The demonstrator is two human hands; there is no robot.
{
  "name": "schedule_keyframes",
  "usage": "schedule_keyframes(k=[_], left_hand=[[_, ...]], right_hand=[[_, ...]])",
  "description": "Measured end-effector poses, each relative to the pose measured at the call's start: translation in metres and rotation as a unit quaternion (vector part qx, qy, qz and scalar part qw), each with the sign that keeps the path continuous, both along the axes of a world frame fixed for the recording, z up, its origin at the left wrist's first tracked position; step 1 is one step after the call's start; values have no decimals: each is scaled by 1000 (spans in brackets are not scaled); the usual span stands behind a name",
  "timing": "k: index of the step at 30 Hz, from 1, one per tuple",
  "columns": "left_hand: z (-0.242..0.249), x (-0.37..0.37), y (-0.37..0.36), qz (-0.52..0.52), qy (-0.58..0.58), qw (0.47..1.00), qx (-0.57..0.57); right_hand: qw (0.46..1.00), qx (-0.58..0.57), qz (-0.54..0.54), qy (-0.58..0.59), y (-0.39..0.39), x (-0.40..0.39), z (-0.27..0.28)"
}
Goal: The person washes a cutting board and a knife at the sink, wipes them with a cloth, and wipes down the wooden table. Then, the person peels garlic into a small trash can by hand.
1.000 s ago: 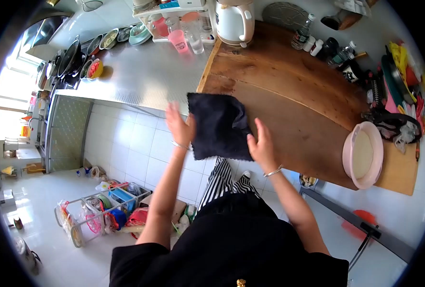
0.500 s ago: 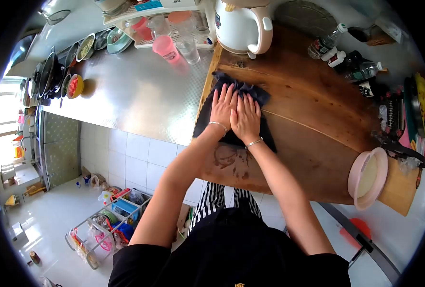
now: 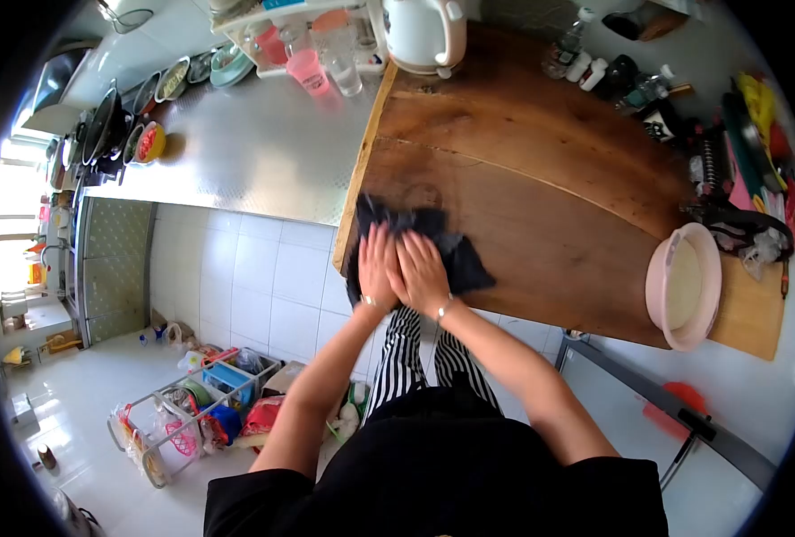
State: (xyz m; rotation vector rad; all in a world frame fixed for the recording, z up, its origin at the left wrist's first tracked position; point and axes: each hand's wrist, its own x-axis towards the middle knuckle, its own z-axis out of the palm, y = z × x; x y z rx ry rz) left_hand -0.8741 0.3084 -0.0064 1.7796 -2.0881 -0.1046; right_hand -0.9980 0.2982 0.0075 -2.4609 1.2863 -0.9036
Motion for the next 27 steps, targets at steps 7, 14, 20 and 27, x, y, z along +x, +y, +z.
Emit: schedule_keyframes(k=[7,14,20,27], left_hand=[[18,-121,98,-145,177,973,37],[106,-114,69,-38,223,968,-107],[-2,-51,-12,91,-66,993,27],[-39,-63,-79,105,-243,964,4]], right_hand=[[988,97,-107,-54,129,-120,27],[988,-3,-15,-153,83,-103,110],[984,86,-19,-158,-5,-39,38],[992,82,-49,-76,-74,-37,2]])
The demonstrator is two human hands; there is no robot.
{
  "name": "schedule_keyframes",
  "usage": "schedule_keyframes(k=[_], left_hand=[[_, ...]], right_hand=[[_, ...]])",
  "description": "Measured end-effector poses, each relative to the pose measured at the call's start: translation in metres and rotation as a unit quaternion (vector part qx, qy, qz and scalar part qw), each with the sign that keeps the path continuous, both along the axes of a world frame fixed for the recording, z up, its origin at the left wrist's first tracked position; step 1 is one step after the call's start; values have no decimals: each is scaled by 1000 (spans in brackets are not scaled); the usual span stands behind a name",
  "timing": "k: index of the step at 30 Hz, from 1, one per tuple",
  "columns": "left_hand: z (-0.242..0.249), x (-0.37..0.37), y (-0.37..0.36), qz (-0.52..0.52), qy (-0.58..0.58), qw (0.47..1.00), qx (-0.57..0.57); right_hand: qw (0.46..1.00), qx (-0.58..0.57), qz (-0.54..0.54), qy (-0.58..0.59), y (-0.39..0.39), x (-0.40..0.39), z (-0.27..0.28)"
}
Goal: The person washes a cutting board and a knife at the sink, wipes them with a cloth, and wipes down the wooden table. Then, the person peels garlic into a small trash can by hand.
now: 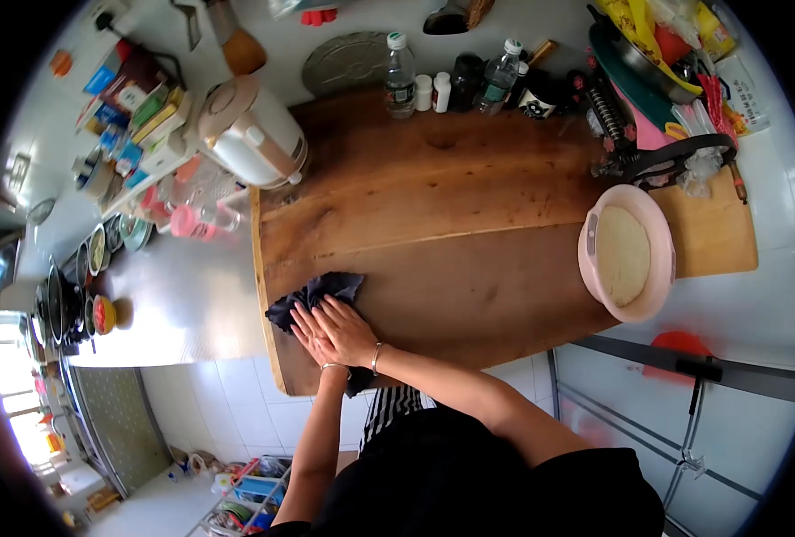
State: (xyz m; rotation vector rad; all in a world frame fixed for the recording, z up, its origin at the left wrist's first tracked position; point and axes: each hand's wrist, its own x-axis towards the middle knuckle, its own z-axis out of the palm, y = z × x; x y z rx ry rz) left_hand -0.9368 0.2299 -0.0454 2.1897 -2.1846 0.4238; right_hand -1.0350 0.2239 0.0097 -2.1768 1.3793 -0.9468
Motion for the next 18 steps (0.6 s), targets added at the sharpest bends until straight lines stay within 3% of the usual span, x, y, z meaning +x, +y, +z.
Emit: schedule_keyframes(k=[4,8,9,10,11,12,13,15,16,18], left_hand=[[-7,-29,-100,-29,-27,999,-7],[-6,-133,-202,-184,-23,982,-33],[8,-180,-212,-194,-131,972,21],[-11,-219,-228,-259,-77,959,91],[8,-272,-220,-286,-144,945,62],[27,-314,-208,-348,-141,921,105],[19,-355,-196,-385,-138,910,74],[33,-418,-165,-469,-102,866,140],[26,-436,-151,-502,-41,856,117],[21,-453,-149,-530,1,842,102]], right_hand=[[996,13,-84,-35,-82,-31,0],[973,-58,-219,-38,-161,-130,21],[966,-52,-248,-44,-168,-166,17],[959,-47,-277,-50,-168,-203,13],[940,-114,-322,-19,-164,-242,7],[914,-182,-362,12,-154,-281,0],[904,-163,-394,8,-135,-316,-5],[870,-122,-476,48,-88,-364,-21],[840,-99,-525,93,-73,-376,-28],[831,-59,-549,73,-71,-379,-24]])
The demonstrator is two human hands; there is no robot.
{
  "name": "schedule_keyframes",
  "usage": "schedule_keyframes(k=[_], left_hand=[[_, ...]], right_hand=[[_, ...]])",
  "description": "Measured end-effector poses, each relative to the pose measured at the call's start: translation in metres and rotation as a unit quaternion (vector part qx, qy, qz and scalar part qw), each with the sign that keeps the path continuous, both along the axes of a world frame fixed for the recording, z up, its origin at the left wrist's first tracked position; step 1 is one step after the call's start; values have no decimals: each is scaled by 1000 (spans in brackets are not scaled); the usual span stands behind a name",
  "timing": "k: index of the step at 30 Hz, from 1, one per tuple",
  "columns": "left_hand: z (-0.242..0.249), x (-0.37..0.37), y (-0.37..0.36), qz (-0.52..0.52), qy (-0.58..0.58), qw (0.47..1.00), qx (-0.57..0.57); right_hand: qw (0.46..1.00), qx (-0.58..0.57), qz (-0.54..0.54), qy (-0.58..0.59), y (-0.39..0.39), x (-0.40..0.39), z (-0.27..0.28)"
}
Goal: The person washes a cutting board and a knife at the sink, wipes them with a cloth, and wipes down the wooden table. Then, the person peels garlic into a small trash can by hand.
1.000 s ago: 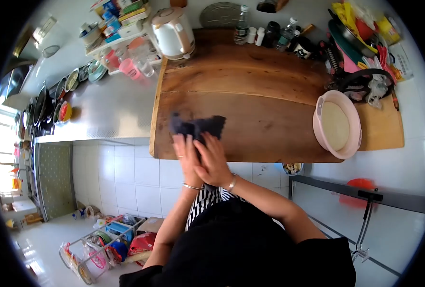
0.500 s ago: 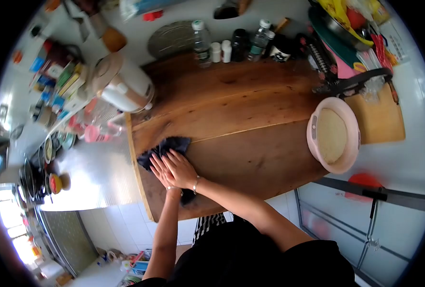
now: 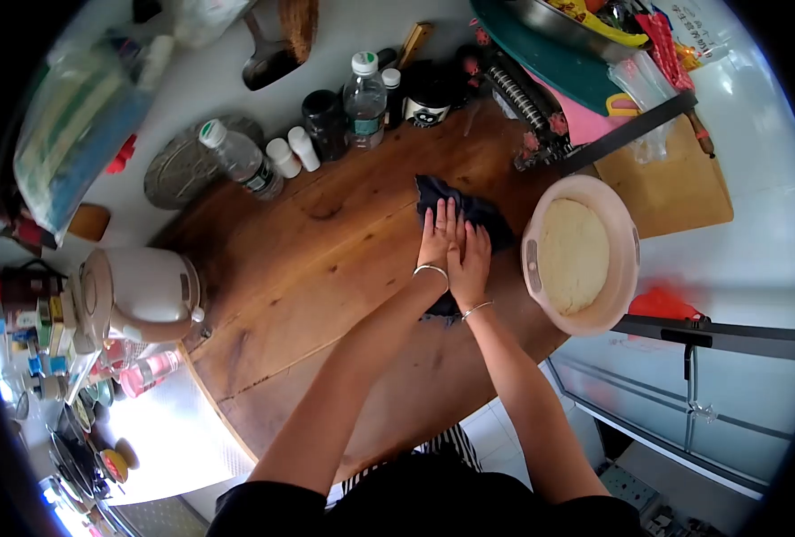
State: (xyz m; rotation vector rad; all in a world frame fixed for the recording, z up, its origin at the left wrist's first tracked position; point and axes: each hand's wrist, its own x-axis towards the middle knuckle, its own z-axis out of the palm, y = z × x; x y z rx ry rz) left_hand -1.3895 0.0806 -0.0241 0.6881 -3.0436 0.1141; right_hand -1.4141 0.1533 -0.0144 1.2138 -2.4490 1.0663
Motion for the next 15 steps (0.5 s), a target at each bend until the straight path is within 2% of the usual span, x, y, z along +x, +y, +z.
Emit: schedule_keyframes(k=[1,3,4,6,8,10,15], left_hand=[[-3,-6,-7,-2,-4,1000,2],[-9,-18,-29,-112,1,994,1],[-8,-29,-40,-115,-3,993,0],[-4,-52,-61,-126,31,991,36],[-13,-73,-71,-104,36,994,25],[-15,-88,-77,-29,86,996,-12],[-1,-92,-84,-42,58,997,24]], right_hand=[[999,21,-25,-43,-1,-1,2],[997,17,-67,-34,-19,-8,0],[994,10,-109,-18,-30,-16,-1],[992,24,-125,-14,-51,-41,2],[995,6,-104,0,-65,-64,0],[995,-6,-98,19,-74,-80,-4],[994,-19,-108,25,-79,-92,-7]])
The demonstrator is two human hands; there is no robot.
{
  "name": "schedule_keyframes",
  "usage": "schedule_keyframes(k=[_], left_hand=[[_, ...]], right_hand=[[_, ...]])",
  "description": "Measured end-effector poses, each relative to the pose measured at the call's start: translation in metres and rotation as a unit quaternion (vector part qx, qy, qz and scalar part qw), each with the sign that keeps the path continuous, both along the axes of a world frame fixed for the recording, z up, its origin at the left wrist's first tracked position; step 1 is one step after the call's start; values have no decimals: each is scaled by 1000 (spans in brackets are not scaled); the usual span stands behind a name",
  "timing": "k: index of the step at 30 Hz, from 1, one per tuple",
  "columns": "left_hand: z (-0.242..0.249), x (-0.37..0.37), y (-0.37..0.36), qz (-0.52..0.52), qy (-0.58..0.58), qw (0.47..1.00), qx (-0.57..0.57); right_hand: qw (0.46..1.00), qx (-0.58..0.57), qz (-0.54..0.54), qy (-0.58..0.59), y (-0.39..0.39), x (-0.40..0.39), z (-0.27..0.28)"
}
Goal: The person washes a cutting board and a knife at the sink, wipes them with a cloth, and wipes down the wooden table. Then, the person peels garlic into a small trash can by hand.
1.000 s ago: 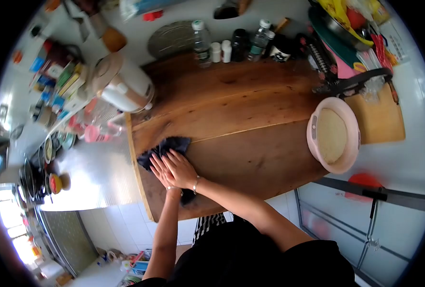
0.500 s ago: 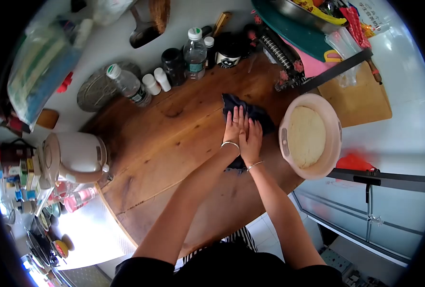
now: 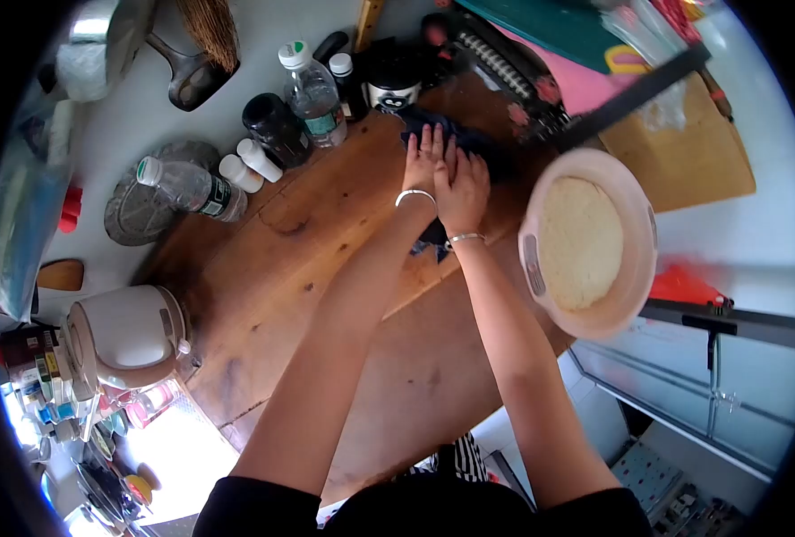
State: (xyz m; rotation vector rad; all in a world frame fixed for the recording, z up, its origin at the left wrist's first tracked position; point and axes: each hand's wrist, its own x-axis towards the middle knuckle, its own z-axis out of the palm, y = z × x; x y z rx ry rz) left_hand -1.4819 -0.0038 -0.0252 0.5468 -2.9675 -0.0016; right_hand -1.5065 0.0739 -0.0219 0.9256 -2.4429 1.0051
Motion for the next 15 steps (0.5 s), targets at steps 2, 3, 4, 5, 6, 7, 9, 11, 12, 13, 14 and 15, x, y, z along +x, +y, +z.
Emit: schedule_keyframes(k=[2,3,4,5,6,7,9,11,12,13,14,15], left_hand=[[2,9,4,-24,-6,1000,-19],[2,14,11,-41,-19,998,-33],[14,23,24,-54,-58,997,7],[21,33,39,-51,-56,997,10],[27,48,59,-76,-78,994,29],[33,64,77,-97,-100,989,47],[49,94,113,-83,-69,990,95],[50,120,148,-80,-77,988,112],[45,132,165,-83,-54,987,125],[40,149,187,-86,-34,986,141],[38,164,207,-91,-33,985,144],[38,179,227,-97,-32,984,145]], right_hand=[[1000,2,12,2,9,8,3],[1000,5,12,5,22,15,5],[1000,-1,23,-18,40,29,8],[999,-10,35,-40,55,42,9],[995,-1,54,-85,78,56,13],[989,9,55,-139,103,73,14],[974,-11,130,-184,162,101,13],[957,-21,153,-246,224,134,39],[844,-232,139,-463,255,145,20],[790,-235,110,-555,291,144,39],[749,-252,103,-604,324,140,43],[610,-372,46,-699,346,133,53]])
